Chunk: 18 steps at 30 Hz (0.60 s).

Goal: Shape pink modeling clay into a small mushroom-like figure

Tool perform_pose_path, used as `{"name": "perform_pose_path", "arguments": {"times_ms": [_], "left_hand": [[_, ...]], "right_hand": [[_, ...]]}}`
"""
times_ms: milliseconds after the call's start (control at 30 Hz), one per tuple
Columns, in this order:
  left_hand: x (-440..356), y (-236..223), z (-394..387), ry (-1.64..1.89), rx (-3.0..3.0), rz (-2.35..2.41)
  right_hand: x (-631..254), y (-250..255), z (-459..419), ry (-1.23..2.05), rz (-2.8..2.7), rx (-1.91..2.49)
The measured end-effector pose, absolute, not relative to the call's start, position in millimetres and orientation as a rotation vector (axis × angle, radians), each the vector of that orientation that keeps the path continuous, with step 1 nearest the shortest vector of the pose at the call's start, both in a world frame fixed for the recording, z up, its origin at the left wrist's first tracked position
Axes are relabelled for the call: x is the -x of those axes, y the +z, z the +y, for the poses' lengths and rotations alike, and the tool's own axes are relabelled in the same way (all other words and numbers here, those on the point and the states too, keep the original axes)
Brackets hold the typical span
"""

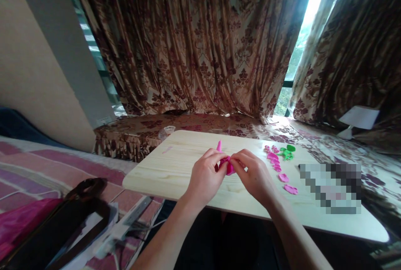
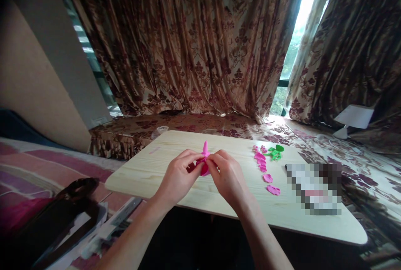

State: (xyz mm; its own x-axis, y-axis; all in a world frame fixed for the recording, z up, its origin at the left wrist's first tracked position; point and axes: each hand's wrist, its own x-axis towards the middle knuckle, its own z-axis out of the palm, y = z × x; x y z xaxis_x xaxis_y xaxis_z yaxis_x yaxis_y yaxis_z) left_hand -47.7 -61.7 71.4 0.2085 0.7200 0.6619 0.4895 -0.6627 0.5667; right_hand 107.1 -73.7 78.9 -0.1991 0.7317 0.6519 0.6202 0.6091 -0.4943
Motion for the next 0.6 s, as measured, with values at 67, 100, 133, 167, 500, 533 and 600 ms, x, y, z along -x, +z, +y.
{"name": "perform_pose_path", "arguments": {"times_ms": [67,100,133,167,500,533,600], "left_hand": [[46.6,71.9,-45.9,1.378,-2.269,1.205],[45.4,71.8,-37.8,1.365,-2.272,1.232],[43.6,71.2,-29.4,1.359,-2.271,1.252],[41.4,70.1,-20.8,1.361,-2.268,1.264],[16.6,24.6,51.5,1.395,-2.034,1.337],[16.5,19.4,55.4,1.371,-2.002,1.339],[17.4,11.3,61.0,1.325,-1.955,1.340]], "right_hand": [[-111.1,77.6,-57.1,0.183,-1.928,1.072],[-113.3,76.5,-48.8,0.198,-1.931,1.072],[-115.7,75.1,-40.6,0.210,-1.924,1.074],[-118.1,73.4,-32.6,0.226,-1.904,1.088],[-130.0,46.1,36.2,0.343,-1.818,1.346],[-129.9,42.1,41.1,0.373,-1.822,1.335],[-129.3,34.2,47.9,0.457,-1.835,1.303]]}}
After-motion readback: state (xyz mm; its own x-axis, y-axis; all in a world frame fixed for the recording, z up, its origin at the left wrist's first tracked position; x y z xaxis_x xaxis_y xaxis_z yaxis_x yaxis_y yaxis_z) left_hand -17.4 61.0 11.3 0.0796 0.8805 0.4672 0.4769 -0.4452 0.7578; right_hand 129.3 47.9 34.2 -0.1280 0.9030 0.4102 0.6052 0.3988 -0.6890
